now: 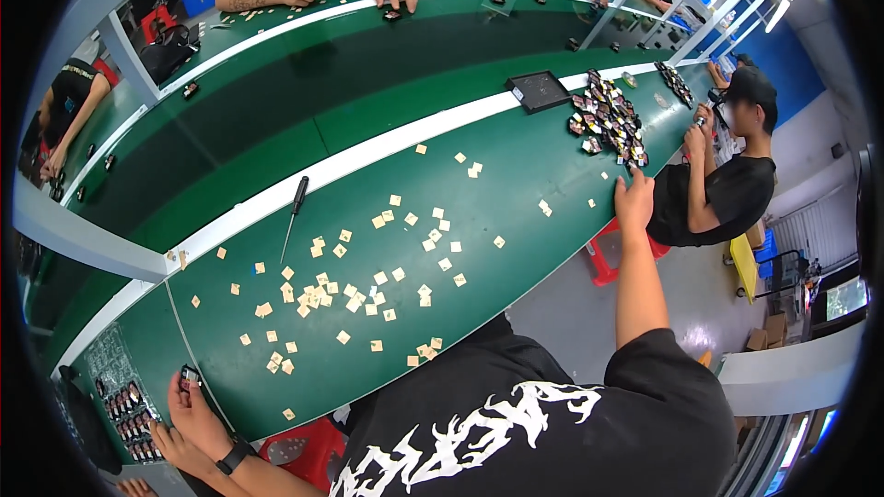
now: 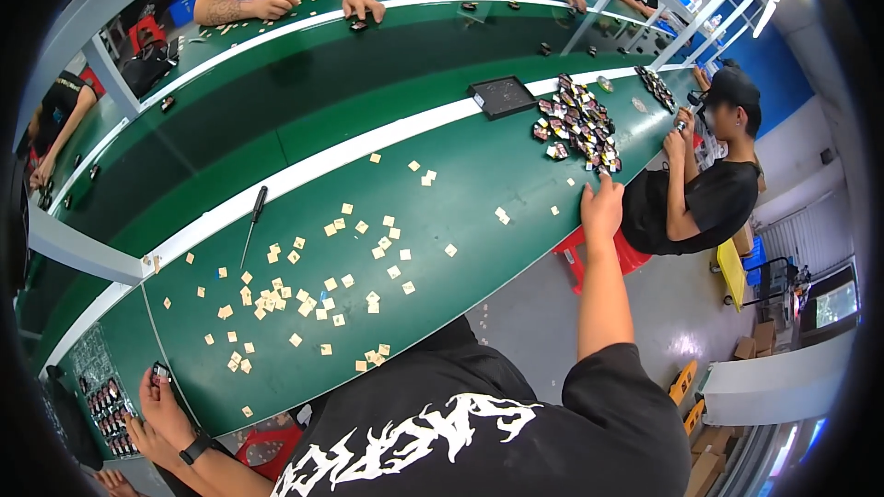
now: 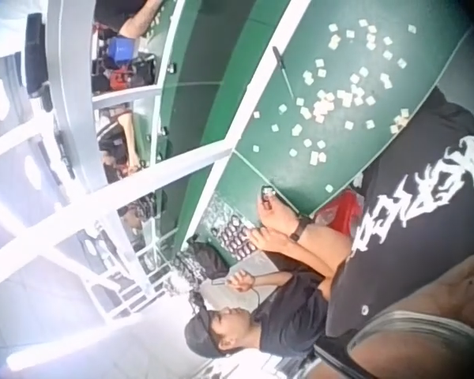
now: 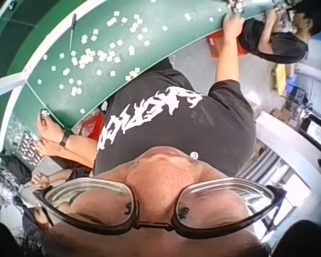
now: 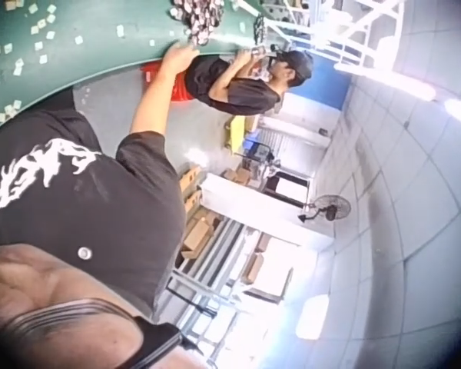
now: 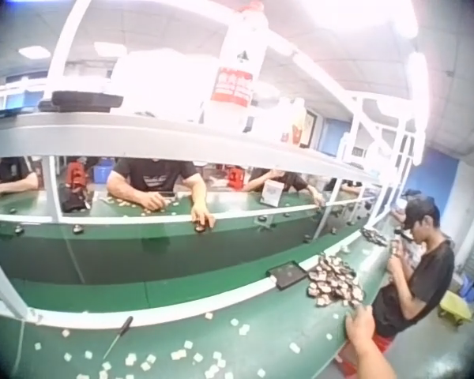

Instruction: Assemble internal components of a smartwatch module at an industrial workstation.

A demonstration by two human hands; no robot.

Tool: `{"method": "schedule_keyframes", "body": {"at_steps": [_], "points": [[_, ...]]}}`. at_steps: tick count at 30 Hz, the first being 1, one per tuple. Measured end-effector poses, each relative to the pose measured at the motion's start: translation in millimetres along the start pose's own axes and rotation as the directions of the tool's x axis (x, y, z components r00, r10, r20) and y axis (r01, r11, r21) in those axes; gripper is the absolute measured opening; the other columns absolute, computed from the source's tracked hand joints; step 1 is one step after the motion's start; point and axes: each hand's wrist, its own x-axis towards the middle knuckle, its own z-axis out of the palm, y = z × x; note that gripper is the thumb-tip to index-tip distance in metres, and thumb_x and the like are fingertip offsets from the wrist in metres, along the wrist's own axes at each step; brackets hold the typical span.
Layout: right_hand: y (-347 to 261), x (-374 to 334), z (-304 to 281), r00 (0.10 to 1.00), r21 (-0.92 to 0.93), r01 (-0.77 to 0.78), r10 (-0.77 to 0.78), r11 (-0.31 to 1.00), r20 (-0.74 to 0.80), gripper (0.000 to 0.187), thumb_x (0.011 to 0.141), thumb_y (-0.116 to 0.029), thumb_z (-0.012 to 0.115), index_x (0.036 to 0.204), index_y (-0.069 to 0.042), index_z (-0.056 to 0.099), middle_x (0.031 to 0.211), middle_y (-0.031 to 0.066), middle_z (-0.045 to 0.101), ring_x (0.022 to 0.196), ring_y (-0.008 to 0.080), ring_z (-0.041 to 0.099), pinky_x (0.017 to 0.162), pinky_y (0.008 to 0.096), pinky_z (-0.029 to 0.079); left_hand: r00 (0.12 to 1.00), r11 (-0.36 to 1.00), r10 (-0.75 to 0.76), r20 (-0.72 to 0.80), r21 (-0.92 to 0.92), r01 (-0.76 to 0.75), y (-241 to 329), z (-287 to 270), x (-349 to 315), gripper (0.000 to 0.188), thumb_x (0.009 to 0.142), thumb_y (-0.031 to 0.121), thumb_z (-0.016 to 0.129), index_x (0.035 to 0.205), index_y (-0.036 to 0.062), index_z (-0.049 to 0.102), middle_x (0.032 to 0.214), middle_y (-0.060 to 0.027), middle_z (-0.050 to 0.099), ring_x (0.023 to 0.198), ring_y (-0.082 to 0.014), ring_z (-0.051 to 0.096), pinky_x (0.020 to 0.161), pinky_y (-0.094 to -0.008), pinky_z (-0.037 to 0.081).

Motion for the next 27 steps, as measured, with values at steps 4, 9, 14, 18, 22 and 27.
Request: {"method": "schedule_keyframes", "body": {"at_steps": [4, 9, 14, 18, 22, 27], "points": [[16, 25, 15, 0.999, -0.021, 0.031, -0.030, 0.999, 0.032, 0.038, 0.091, -0.023, 0.071, 0.125, -0.009, 0.065, 0.117, 0.0197, 0.059, 0.101, 0.0401, 0.065, 0.086, 0.0470, 0.054, 0.993, 0.995, 0.004, -0.118, 0.097, 0.008, 0, 0, 6, 0.036, 0.100, 0.005, 0.061, 0.134, -0.0072, 0.057, 0.113, -0.0114, 0.068, 0.096, -0.0129, 0.064, 0.083, -0.0252, 0.050], [47, 54, 29, 0.977, -0.149, 0.172, -0.149, 0.974, 0.155, 0.021, 0.095, -0.020, 0.064, 0.108, -0.005, 0.068, 0.115, 0.0152, 0.061, 0.091, 0.0385, 0.069, 0.079, 0.0483, 0.057, 0.963, 0.823, 0.135, -0.235, 0.568, 0.024, 10, 11, 4, 0.046, 0.101, 0.021, 0.063, 0.135, -0.0079, 0.056, 0.128, -0.0235, 0.064, 0.115, -0.0322, 0.063, 0.097, -0.0373, 0.050], [54, 65, 27, 0.924, -0.195, 0.345, -0.296, 0.918, 0.240, 0.016, 0.092, -0.015, 0.062, 0.100, -0.004, 0.070, 0.114, 0.0131, 0.067, 0.089, 0.0364, 0.070, 0.077, 0.0473, 0.057, 0.927, 0.582, 0.220, -0.305, 0.803, 0.126, 65, 39, -24, 0.056, 0.099, 0.028, 0.066, 0.141, -0.0049, 0.052, 0.139, -0.0236, 0.057, 0.127, -0.0406, 0.056, 0.107, -0.0426, 0.046], [65, 50, 8, 0.874, -0.024, 0.481, -0.478, 0.876, 0.083, 0.015, 0.090, -0.006, 0.064, 0.102, -0.002, 0.073, 0.108, 0.0132, 0.070, 0.090, 0.0347, 0.070, 0.077, 0.0436, 0.057, 0.919, 0.806, 0.327, -0.219, 0.573, -0.150, 98, 73, -61, 0.052, 0.093, 0.018, 0.071, 0.138, -0.0031, 0.054, 0.132, -0.0184, 0.061, 0.110, -0.0290, 0.064, 0.089, -0.0363, 0.054], [37, 2, -46, 0.813, 0.172, 0.576, -0.582, 0.799, -0.021, 0.014, 0.087, 0.000, 0.069, 0.101, 0.000, 0.070, 0.105, 0.0151, 0.070, 0.089, 0.0362, 0.069, 0.077, 0.0425, 0.057, 0.965, 0.954, 0.244, 0.099, 0.155, -0.257, 163, 154, -120, 0.042, 0.091, 0.014, 0.073, 0.130, 0.0030, 0.063, 0.112, -0.0101, 0.066, 0.082, -0.0140, 0.065, 0.069, -0.0258, 0.053], [-75, -87, -85, 0.537, 0.487, 0.801, -0.778, 0.349, -0.325, 0.012, 0.082, -0.002, 0.075, 0.092, -0.007, 0.071, 0.100, 0.0104, 0.074, 0.075, 0.0249, 0.072, 0.060, 0.0356, 0.059, 0.622, 0.886, 0.058, 0.780, -0.328, 0.328, 182, 244, -179, 0.050, 0.101, 0.019, 0.064, 0.145, 0.0009, 0.049, 0.121, -0.0092, 0.069, 0.082, -0.0097, 0.064, 0.070, -0.0231, 0.052]]}}
